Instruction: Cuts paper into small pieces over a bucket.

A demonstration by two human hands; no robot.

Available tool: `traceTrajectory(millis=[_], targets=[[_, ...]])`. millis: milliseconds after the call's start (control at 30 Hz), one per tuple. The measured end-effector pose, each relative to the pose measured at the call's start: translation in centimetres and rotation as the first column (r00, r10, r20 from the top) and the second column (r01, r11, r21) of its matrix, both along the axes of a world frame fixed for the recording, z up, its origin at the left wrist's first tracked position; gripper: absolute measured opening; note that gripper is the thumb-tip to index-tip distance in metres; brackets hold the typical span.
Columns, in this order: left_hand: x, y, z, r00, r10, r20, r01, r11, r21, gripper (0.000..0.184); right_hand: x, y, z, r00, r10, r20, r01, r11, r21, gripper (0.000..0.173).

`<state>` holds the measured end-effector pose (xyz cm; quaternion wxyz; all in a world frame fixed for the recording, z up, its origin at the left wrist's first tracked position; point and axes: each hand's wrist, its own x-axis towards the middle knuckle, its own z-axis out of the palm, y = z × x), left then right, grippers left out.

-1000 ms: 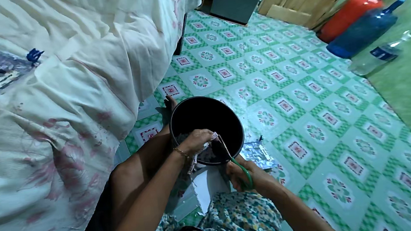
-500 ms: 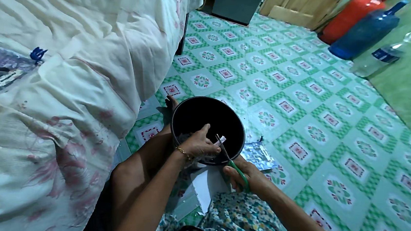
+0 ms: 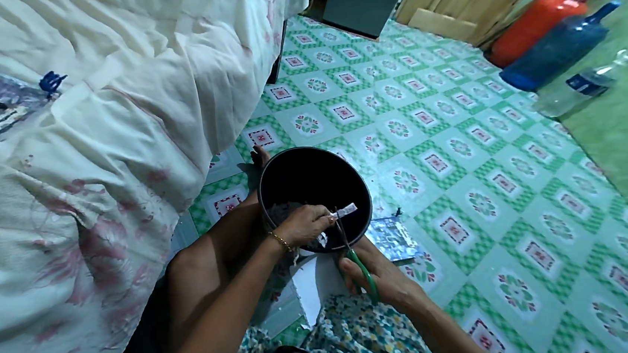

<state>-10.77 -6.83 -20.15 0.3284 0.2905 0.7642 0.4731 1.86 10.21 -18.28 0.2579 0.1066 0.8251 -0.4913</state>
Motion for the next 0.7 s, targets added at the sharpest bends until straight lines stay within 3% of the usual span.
traceTrajectory(millis=[133, 367, 567, 700], targets=[[0.4, 0.0, 0.1, 0.999, -0.013, -0.050, 0.013, 1.000, 0.006, 0.029, -0.6, -0.4, -0.2, 1.000, -0.010, 0.002, 0.010, 0.999, 0.047, 0.042], [1.1, 0.4, -0.2, 0.982, 0.134, -0.135, -0.130, 0.991, 0.041, 0.027, -0.4, -0.5, -1.6, 0.992, -0.083, -0.100, 0.092, 0.991, 0.096, 0.041], [1.1, 0.5, 0.1, 0.988, 0.077, -0.133, -0.081, 0.996, -0.023, 0.028, -0.8, -1.2, -0.2, 0.995, -0.100, 0.031, 0.101, 0.993, -0.064, 0.035], [0.9, 0.6, 0.2, 0.992, 0.096, -0.078, -0.098, 0.995, -0.025, 0.027, -0.4, -1.4, -0.8, 0.977, -0.212, -0.019, 0.208, 0.971, -0.114, 0.031]])
